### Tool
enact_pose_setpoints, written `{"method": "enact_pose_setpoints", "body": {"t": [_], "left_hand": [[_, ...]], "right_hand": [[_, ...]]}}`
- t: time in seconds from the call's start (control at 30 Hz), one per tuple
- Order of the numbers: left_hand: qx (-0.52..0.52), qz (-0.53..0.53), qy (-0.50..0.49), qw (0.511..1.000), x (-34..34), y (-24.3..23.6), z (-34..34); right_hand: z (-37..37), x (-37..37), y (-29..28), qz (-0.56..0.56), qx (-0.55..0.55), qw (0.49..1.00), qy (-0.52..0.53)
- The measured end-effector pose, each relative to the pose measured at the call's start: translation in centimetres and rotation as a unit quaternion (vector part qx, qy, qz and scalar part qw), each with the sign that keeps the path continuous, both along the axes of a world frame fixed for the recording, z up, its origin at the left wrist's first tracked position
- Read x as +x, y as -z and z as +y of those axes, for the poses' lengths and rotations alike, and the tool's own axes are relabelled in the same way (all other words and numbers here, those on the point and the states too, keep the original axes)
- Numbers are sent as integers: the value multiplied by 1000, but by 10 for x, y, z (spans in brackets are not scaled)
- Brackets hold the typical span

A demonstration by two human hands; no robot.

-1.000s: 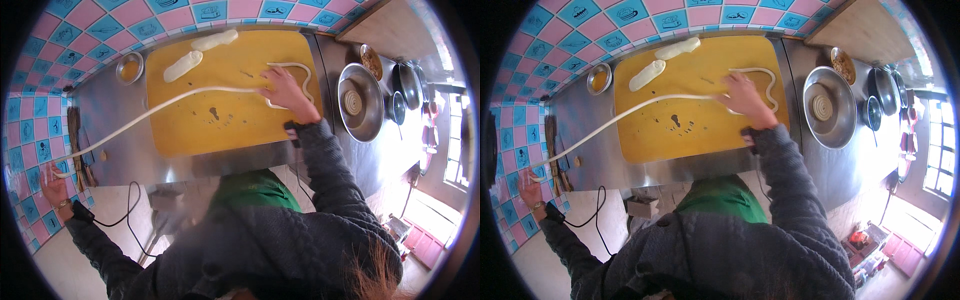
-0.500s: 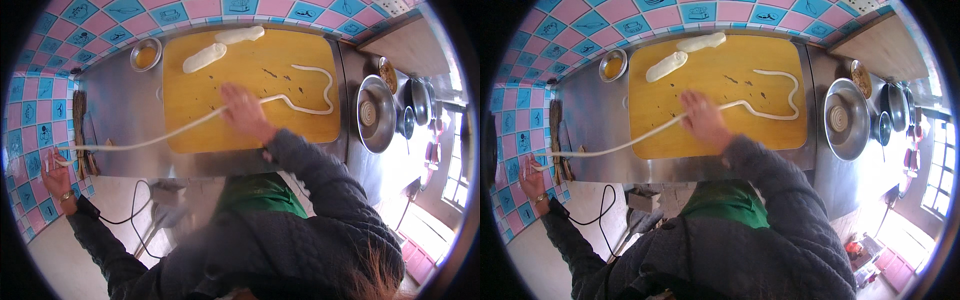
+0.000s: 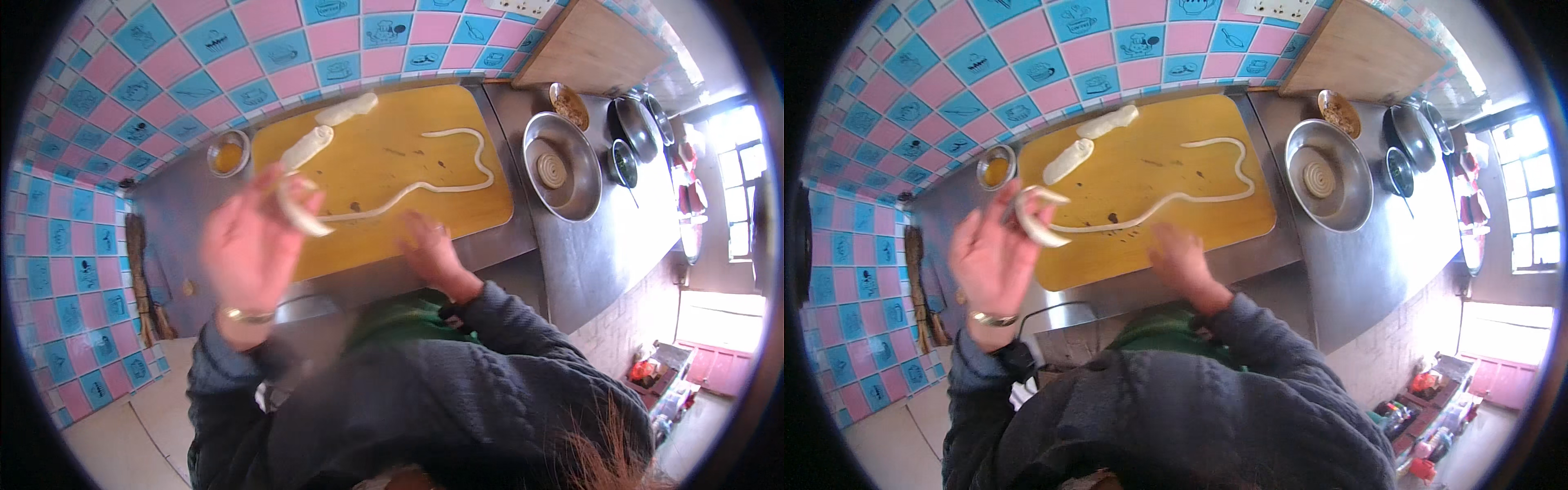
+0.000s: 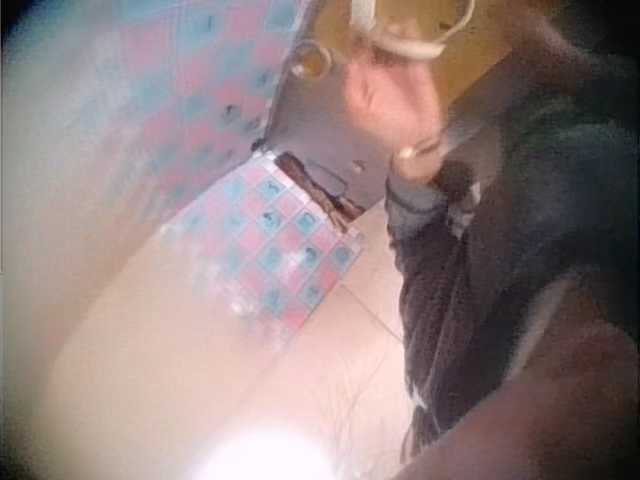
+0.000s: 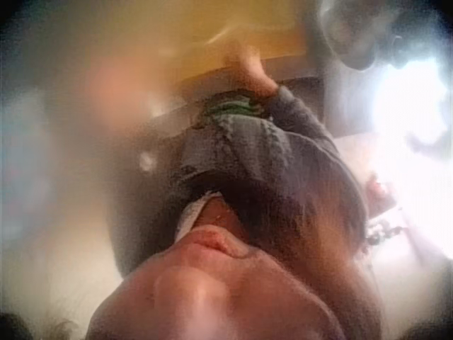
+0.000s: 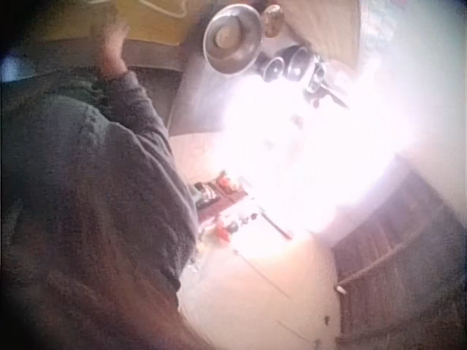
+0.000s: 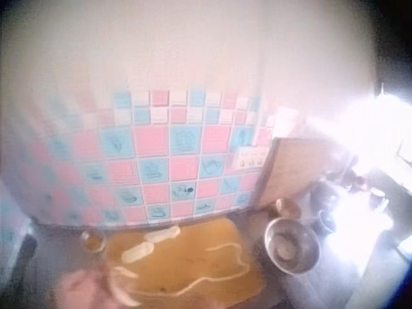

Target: The person rolls dough into long thin strands on a yellow cutting board and coils them into a metal bowl. The person repeats this process with multiple dough pieces, arranging the strands in a spiral pattern inside the bowl.

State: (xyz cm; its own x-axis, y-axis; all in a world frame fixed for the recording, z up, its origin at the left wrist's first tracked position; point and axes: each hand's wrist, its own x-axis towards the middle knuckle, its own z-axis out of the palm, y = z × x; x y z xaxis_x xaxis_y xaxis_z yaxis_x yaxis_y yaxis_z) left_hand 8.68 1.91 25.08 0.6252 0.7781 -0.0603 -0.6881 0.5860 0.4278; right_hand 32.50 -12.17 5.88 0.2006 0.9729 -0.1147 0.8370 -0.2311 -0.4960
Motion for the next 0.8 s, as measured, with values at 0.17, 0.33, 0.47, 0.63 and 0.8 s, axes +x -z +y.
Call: {"method": "enact_pose_setpoints", "body": {"t": [0.17,0.33,0.47,0.63,0.8], "left_hand": [[53,-25,115,992,65,-31,-7],[164,55,180,968,102,-30,-10],[452,354,190,796,142,12,3],[776,350,64,521,205,106,4],[395,423,390,716,236,136,9]], "right_hand": [[23,9,-133,536,125,835,27],[18,23,-206,475,134,870,-18],[-14,88,-234,177,232,956,40],[-46,187,-298,-36,315,948,20],[-89,315,-300,-106,344,926,113]]}}
